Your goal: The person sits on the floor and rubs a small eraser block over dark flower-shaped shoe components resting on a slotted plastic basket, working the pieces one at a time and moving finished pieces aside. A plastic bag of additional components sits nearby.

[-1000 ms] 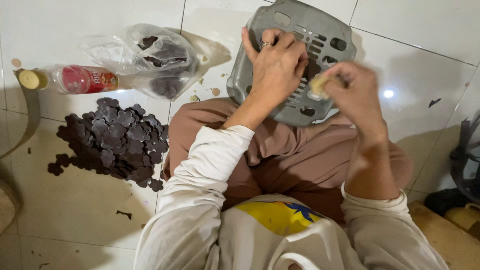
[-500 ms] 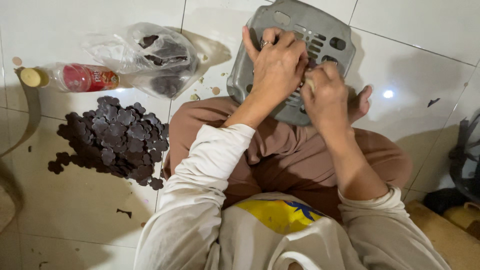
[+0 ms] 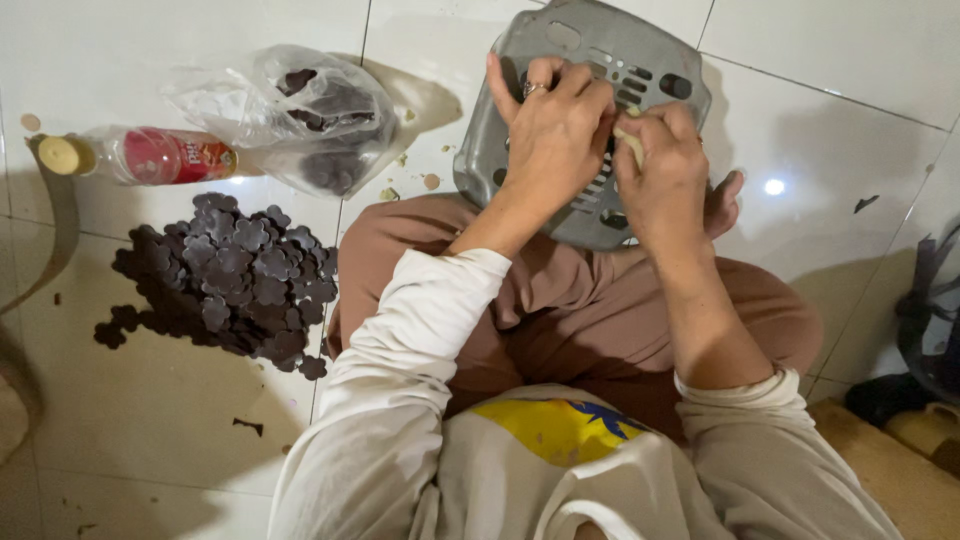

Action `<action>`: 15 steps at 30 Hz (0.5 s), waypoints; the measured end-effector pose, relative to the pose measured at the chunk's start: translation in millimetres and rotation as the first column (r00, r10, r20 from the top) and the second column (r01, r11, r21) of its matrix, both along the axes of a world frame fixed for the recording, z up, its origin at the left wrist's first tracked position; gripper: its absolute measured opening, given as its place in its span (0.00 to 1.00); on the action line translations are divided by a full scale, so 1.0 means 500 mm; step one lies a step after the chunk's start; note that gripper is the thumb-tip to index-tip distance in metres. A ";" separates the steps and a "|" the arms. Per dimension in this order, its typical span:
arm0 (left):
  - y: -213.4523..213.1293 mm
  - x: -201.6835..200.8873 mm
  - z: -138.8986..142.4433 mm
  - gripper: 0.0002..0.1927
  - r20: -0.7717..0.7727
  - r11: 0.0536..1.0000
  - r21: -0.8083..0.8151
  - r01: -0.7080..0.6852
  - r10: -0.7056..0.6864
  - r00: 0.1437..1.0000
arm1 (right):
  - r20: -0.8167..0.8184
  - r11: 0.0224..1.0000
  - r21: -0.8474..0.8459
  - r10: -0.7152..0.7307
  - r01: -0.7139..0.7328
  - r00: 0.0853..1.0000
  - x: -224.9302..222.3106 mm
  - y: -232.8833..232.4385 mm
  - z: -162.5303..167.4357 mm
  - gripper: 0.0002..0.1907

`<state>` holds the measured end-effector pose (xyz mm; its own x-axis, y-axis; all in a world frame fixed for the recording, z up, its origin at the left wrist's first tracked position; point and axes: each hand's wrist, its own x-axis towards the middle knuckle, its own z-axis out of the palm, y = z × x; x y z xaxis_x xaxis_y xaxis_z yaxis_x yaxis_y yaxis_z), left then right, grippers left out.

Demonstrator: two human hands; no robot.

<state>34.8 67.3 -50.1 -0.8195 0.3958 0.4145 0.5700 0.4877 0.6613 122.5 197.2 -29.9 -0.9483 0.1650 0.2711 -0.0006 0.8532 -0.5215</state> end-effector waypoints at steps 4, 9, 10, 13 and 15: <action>-0.002 0.001 0.005 0.04 0.030 0.998 -0.060 0.017 -0.015 0.999 | 0.084 0.998 0.036 0.053 -0.056 0.995 0.016 -0.006 0.014 0.09; -0.009 0.002 0.017 0.02 -0.046 0.999 -0.035 0.010 -0.012 0.999 | 0.434 0.858 -0.472 0.028 0.201 0.901 0.011 0.051 0.051 0.04; -0.011 0.002 0.019 0.03 -0.058 1.000 -0.024 0.015 -0.016 0.998 | 0.417 0.793 -0.527 -0.072 0.305 0.906 0.010 0.068 0.058 0.05; -0.020 -0.006 0.025 0.03 -0.052 0.998 -0.009 0.060 -0.060 0.997 | 0.249 0.692 -0.664 -0.151 0.282 0.957 0.008 0.108 0.063 0.06; -0.026 -0.014 0.026 0.10 -0.060 0.974 -0.047 0.222 -0.224 0.973 | 0.150 0.689 -0.694 -0.148 0.211 0.978 0.001 0.123 0.054 0.07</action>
<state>27.9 54.1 -37.1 -0.6809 0.5830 0.4434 0.7080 0.3688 0.6023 123.2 258.7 -2.9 -0.8923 0.4467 -0.0654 0.1793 0.2177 -0.9594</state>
